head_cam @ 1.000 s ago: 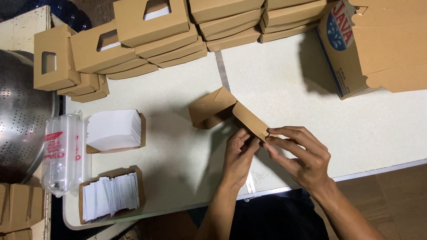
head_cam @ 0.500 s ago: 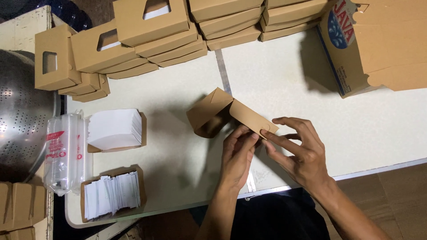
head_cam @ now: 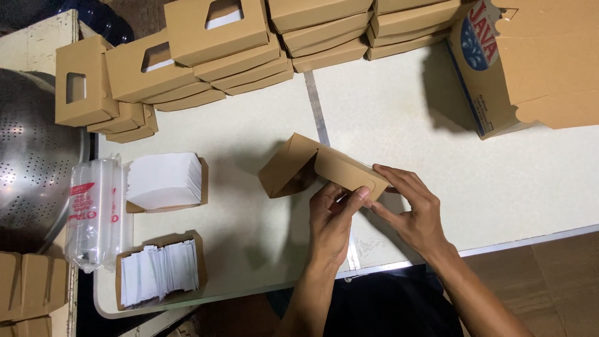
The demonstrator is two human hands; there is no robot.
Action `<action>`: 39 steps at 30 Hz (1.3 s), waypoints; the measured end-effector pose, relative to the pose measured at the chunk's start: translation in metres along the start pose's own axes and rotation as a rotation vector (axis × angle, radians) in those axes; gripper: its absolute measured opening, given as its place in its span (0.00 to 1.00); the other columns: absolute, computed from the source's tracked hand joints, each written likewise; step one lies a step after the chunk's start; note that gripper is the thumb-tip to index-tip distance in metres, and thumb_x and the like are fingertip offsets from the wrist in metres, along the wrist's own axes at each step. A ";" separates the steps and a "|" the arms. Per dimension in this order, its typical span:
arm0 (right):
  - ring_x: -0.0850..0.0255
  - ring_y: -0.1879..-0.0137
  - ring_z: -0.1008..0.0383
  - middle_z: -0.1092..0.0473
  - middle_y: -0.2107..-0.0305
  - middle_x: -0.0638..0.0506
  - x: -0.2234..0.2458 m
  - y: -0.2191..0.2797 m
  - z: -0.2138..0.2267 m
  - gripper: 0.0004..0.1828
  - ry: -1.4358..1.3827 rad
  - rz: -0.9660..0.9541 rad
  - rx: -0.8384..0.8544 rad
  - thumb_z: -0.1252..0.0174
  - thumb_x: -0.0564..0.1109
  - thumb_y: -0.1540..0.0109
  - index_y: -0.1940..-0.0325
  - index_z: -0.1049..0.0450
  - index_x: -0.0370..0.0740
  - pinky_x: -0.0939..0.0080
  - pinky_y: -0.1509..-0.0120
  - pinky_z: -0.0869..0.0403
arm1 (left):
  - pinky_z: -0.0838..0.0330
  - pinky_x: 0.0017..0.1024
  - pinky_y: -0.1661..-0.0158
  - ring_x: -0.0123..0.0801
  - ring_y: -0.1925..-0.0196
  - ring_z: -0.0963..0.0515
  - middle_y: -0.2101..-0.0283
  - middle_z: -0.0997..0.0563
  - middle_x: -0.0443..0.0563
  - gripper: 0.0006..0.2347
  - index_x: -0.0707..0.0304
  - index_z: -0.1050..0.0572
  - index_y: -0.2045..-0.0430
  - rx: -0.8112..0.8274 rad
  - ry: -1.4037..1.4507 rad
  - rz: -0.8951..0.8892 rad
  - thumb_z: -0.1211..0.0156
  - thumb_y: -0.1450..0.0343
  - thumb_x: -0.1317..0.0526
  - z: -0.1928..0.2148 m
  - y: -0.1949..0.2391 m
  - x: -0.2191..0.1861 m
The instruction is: Assembling a cardboard food box by folding edges, tucking tabs, and inserting a paper liner.
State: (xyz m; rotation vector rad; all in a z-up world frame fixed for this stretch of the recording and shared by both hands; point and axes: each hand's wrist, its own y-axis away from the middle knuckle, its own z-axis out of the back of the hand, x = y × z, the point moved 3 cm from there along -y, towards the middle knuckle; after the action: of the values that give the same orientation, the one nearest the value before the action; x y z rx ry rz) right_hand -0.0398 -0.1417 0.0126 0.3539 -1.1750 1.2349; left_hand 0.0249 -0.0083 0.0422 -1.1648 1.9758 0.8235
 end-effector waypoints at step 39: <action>0.62 0.40 0.37 0.37 0.37 0.50 -0.061 -0.075 -0.045 0.32 -0.242 -0.459 0.412 0.46 0.36 0.37 0.27 0.42 0.42 0.60 0.38 0.35 | 0.37 0.21 0.68 0.21 0.70 0.31 0.69 0.28 0.42 0.09 0.62 0.25 0.70 -0.136 -0.743 -0.302 0.42 0.24 0.57 0.202 -0.054 0.025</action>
State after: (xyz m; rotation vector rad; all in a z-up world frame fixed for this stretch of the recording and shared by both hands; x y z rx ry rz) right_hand 0.0544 -0.1678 -0.0302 1.0455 -0.9581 1.0354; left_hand 0.1136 0.1186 -0.1007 -0.9971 1.1257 1.0465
